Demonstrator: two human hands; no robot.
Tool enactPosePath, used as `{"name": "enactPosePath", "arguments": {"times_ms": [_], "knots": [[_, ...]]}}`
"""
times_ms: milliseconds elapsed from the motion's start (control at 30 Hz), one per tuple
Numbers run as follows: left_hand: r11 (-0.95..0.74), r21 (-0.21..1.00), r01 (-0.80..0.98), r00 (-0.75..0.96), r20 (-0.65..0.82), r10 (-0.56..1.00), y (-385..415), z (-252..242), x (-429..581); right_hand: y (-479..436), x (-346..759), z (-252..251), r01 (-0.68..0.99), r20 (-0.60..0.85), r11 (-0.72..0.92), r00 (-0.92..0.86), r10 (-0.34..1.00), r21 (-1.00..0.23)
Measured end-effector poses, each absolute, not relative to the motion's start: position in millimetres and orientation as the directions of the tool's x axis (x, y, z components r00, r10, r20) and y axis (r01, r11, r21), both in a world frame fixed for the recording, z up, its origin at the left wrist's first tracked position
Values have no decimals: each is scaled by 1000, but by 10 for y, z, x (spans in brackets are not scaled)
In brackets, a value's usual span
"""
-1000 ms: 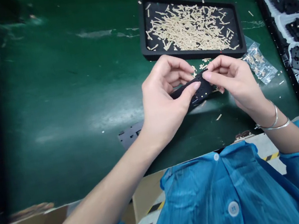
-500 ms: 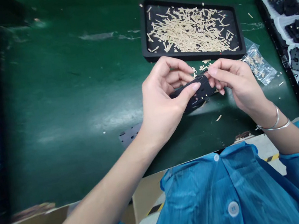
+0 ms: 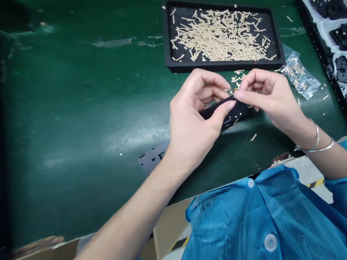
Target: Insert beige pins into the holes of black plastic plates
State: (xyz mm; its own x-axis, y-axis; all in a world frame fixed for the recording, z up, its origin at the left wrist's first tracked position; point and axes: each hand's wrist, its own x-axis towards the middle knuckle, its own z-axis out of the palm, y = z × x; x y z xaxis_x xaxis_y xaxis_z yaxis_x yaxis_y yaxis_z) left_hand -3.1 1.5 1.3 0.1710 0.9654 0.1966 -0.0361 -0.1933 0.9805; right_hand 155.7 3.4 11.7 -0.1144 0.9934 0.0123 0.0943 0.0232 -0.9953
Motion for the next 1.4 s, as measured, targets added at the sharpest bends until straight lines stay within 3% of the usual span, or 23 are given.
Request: {"name": "enactPosePath", "arguments": {"times_ms": [233,433,633,900,1133,1400], "knots": [[-107,989,-98,160,122,980,23,37,-43,42,1624,117,94,-66,-54,-123,990,-994],[-69,992,-102,194,88,977,44,50,-49,31,1604,155,159,29,39,-70,997,-986],[-37,996,-80,265,57,963,59,76,-74,27,1608,156,178,-21,2,-130,991,-984],[128,935,-332,203,-62,977,95,-27,-70,-5,1560,48,52,83,79,80,993,-996],[86,948,-308,104,-57,993,106,-52,-101,-24,1567,109,81,44,46,-22,999,-996],[101,956,-276,146,-62,987,98,-8,-111,24,1596,169,136,-6,9,-108,994,-991]]}}
